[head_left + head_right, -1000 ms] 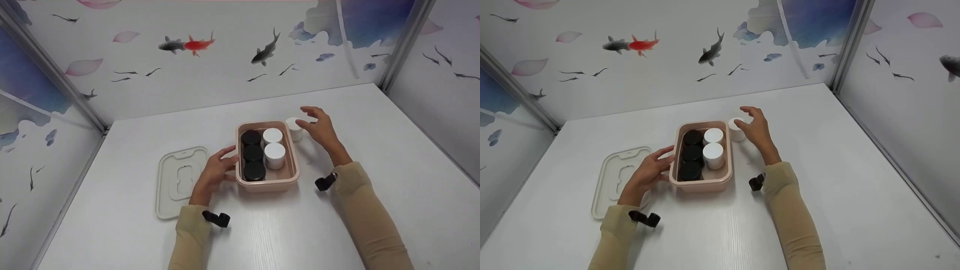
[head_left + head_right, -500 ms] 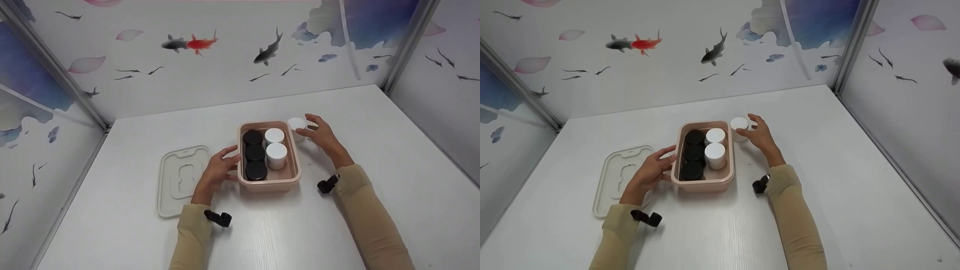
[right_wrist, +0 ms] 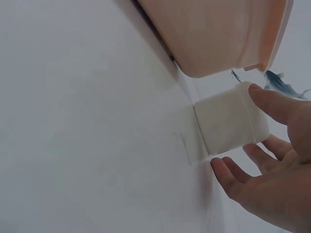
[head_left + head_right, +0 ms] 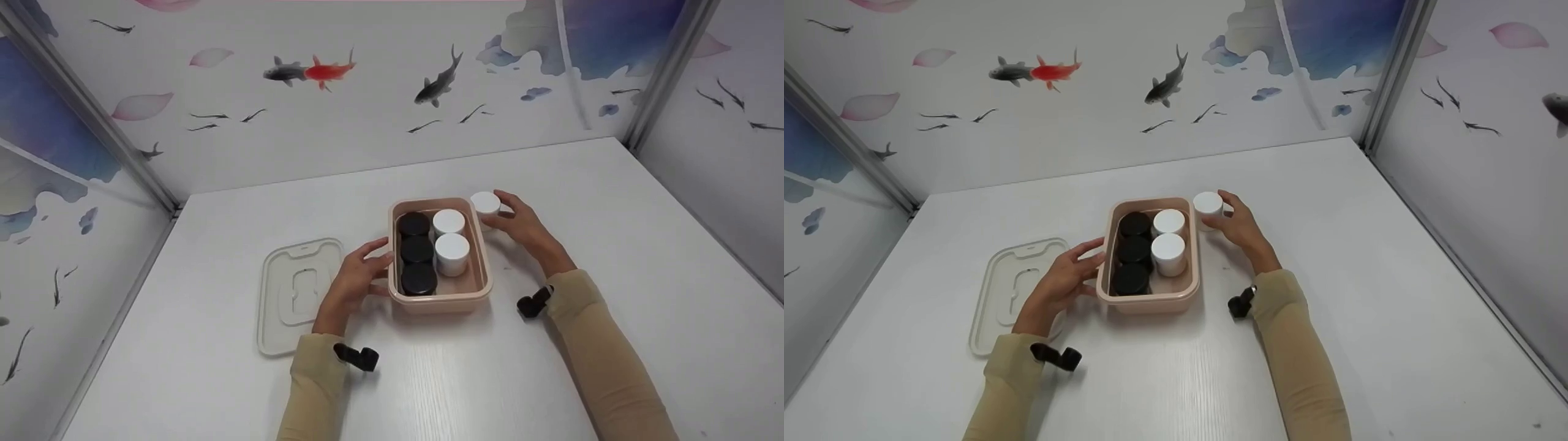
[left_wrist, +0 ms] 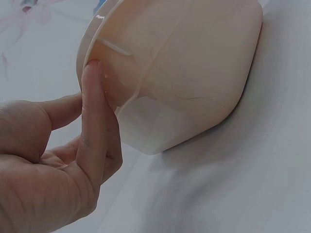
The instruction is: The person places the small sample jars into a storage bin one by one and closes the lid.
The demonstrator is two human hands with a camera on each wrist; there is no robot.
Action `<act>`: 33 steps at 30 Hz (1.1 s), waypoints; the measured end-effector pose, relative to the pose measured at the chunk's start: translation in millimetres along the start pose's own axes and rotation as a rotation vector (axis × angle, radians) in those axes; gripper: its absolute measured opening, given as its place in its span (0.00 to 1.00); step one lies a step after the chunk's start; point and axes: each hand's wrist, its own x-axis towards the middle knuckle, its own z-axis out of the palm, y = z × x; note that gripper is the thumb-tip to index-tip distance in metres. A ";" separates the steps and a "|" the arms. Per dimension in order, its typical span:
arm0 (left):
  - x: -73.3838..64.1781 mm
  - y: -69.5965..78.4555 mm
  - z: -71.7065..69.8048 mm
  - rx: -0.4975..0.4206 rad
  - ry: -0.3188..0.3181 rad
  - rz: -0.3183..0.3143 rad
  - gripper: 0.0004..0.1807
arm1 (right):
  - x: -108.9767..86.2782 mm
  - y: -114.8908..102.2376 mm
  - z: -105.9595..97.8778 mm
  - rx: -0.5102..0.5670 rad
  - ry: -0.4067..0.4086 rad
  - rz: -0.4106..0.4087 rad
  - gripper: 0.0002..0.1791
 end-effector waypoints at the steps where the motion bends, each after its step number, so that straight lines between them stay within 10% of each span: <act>1: -0.1 -0.1 0.2 -0.002 0.001 0.000 0.28 | 0.0 -0.4 -0.1 0.003 -0.001 -0.001 0.49; 22: 2.6 -1.3 0.5 -0.008 0.014 -0.019 0.28 | -3.4 -10.5 -8.2 0.032 0.091 0.051 0.48; 33: 1.6 -1.0 -0.2 -0.006 -0.007 0.001 0.28 | -17.0 -39.4 -15.7 0.005 0.122 -0.057 0.49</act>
